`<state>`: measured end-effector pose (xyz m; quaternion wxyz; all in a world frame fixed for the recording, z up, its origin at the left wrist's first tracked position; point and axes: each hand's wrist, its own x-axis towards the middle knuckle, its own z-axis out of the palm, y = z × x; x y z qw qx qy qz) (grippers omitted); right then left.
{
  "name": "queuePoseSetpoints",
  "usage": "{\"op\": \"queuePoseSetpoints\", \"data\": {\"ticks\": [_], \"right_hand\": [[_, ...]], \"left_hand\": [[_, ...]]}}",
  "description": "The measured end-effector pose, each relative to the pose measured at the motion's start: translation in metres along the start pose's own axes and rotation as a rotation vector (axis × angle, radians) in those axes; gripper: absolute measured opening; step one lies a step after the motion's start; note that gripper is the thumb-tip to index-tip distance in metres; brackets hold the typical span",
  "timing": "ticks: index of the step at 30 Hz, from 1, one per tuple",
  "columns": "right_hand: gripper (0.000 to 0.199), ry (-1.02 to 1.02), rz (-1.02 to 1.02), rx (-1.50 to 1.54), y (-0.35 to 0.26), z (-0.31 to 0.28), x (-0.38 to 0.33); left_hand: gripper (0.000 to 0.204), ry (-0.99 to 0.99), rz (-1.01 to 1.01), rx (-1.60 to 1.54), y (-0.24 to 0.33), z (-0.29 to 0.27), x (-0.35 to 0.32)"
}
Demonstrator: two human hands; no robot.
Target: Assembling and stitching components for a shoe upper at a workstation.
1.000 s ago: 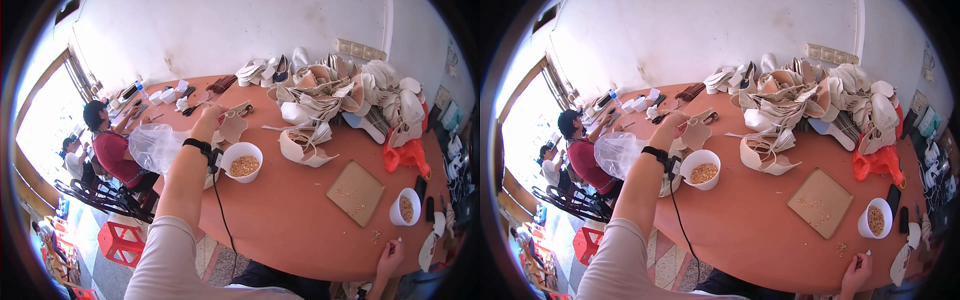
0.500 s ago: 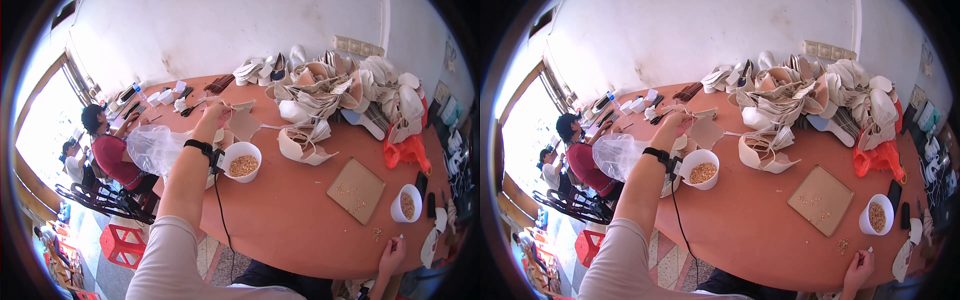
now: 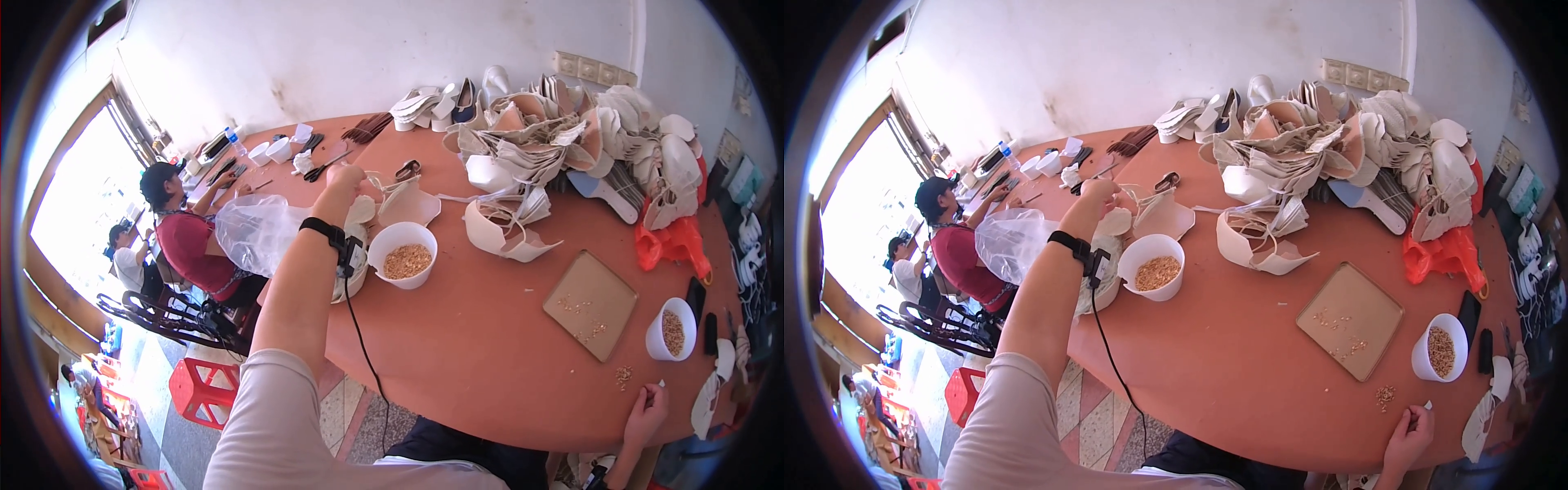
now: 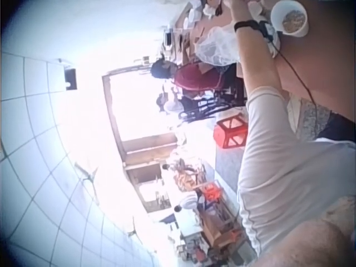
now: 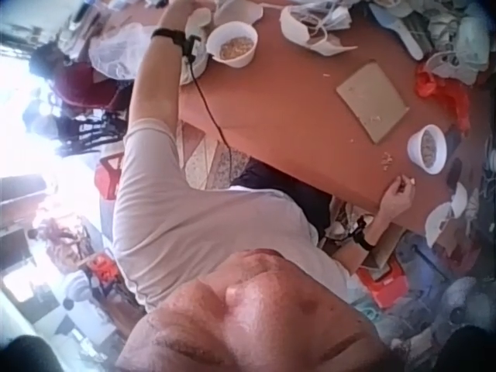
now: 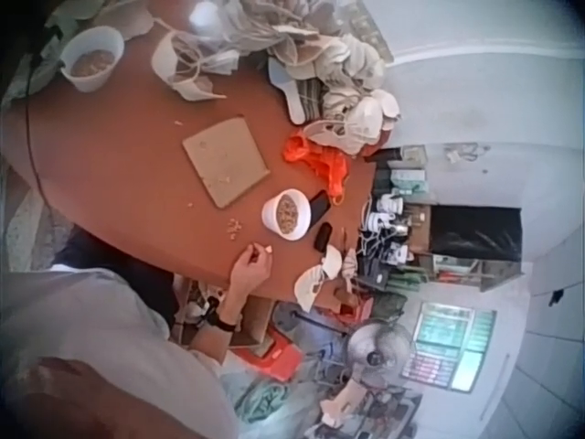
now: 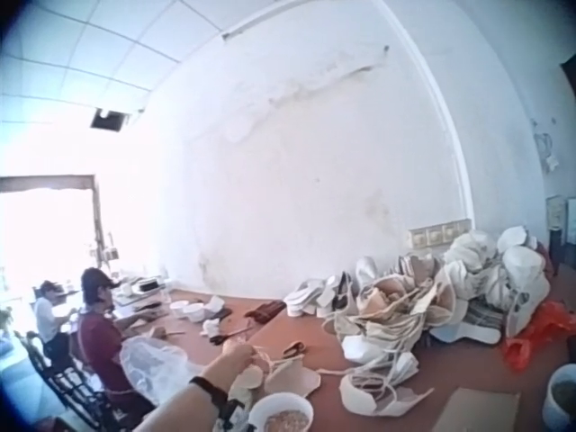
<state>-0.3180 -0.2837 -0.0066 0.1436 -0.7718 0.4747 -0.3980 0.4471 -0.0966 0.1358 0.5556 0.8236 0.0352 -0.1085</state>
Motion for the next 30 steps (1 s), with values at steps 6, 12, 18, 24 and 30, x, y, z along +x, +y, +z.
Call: {"op": "queuePoseSetpoints", "data": {"ticks": [6, 12, 18, 24, 30], "right_hand": [[0.004, -0.014, -0.034, 0.040, 0.000, 0.011, 0.003], [0.006, 0.026, -0.003, -0.014, 0.005, 0.001, 0.000], [0.008, 0.048, 0.045, -0.028, -0.003, 0.003, 0.003], [0.009, 0.149, 0.028, -0.066, -0.019, -0.007, -0.001], [0.009, 0.215, -0.047, 0.015, -0.030, 0.004, -0.001]], "left_hand": [[0.030, 0.214, 0.126, 0.126, -0.008, -0.040, 0.022], [0.017, 0.017, 0.075, -0.234, 0.015, -0.014, -0.019], [0.013, -0.422, 0.292, -0.465, 0.025, -0.025, -0.060], [0.059, -0.521, 0.718, -0.384, 0.026, -0.064, -0.181], [0.057, -0.190, 1.111, -0.273, 0.023, -0.172, -0.312]]}}
